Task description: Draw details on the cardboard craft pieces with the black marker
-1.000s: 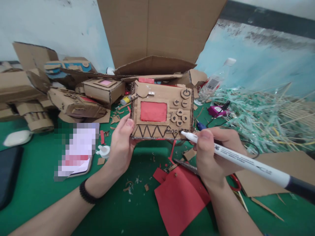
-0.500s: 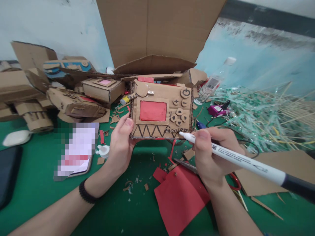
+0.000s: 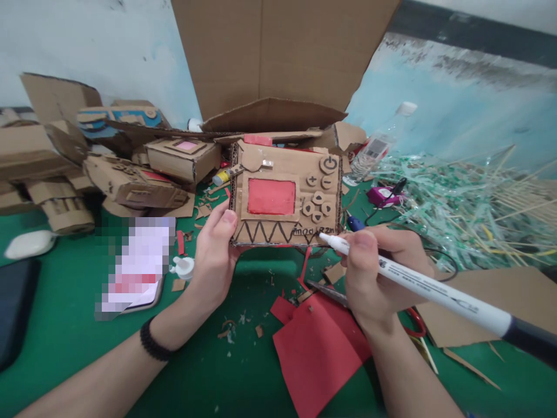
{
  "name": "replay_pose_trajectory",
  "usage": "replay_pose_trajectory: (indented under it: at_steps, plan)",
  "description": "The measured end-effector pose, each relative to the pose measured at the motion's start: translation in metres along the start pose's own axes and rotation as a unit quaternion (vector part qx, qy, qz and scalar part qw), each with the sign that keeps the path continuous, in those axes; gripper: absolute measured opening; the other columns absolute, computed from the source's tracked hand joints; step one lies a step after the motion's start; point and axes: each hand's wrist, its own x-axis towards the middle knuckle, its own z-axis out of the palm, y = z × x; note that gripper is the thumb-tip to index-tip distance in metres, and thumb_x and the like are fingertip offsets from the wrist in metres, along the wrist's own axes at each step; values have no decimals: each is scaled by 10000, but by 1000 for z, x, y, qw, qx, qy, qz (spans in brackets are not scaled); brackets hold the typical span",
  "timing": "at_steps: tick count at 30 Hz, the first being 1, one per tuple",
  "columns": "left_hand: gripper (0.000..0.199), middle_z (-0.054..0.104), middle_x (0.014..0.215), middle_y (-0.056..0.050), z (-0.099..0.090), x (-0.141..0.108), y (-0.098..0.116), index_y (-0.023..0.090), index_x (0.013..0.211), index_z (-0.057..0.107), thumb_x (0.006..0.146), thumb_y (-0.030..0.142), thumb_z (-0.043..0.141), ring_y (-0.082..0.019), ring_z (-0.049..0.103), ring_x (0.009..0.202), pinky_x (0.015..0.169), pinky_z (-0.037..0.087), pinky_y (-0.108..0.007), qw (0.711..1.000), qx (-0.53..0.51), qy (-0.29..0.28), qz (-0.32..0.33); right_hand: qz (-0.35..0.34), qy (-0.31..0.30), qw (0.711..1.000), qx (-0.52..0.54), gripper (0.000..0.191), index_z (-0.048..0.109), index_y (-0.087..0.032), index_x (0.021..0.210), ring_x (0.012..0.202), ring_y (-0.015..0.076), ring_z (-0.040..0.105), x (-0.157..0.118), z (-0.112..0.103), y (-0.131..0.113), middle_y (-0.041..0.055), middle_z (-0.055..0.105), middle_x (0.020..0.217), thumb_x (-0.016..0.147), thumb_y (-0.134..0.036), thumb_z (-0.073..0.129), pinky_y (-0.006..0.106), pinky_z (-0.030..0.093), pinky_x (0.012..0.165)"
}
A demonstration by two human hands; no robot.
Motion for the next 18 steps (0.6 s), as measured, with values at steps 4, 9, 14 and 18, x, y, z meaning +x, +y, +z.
replay_pose_trajectory:
  at_steps: [4, 9, 14, 18]
  plan:
    - [539, 773, 1277, -89, 0, 0, 0, 267, 1349, 696, 910, 560, 811, -400, 716, 1265, 947, 681, -481, 999, -26, 14, -12, -42, -15, 998, -40, 239, 655, -239, 837, 526, 140, 600, 1, -2, 0, -30, 668, 640, 1042, -361, 669, 287, 471, 551]
    - [519, 767, 1244, -76, -1, 1, -1, 278, 1343, 719, 917, 565, 795, -392, 707, 1255, 923, 686, -460, 1000, 5, 18, 11, -47, -41, 996, -61, 209, 664, -244, 852, 535, 138, 622, 1, -4, -2, -31, 695, 669, 1031, -353, 670, 280, 479, 534]
    - [507, 765, 1241, -78, -2, 1, -2, 271, 1327, 719, 913, 550, 807, -392, 711, 1251, 933, 684, -468, 1000, -16, 18, 8, 6, -17, 1000, -17, 264, 637, -249, 835, 484, 139, 600, 1, -1, -2, -45, 659, 612, 1053, -398, 641, 291, 480, 513]
    - [507, 759, 1246, -72, -1, 1, -2, 275, 1334, 717, 917, 553, 798, -394, 698, 1265, 945, 679, -466, 1000, -11, 18, 7, 9, 1, 1000, -4, 270, 643, -245, 819, 471, 119, 582, 2, 0, -3, -52, 640, 598, 1053, -378, 655, 276, 460, 500]
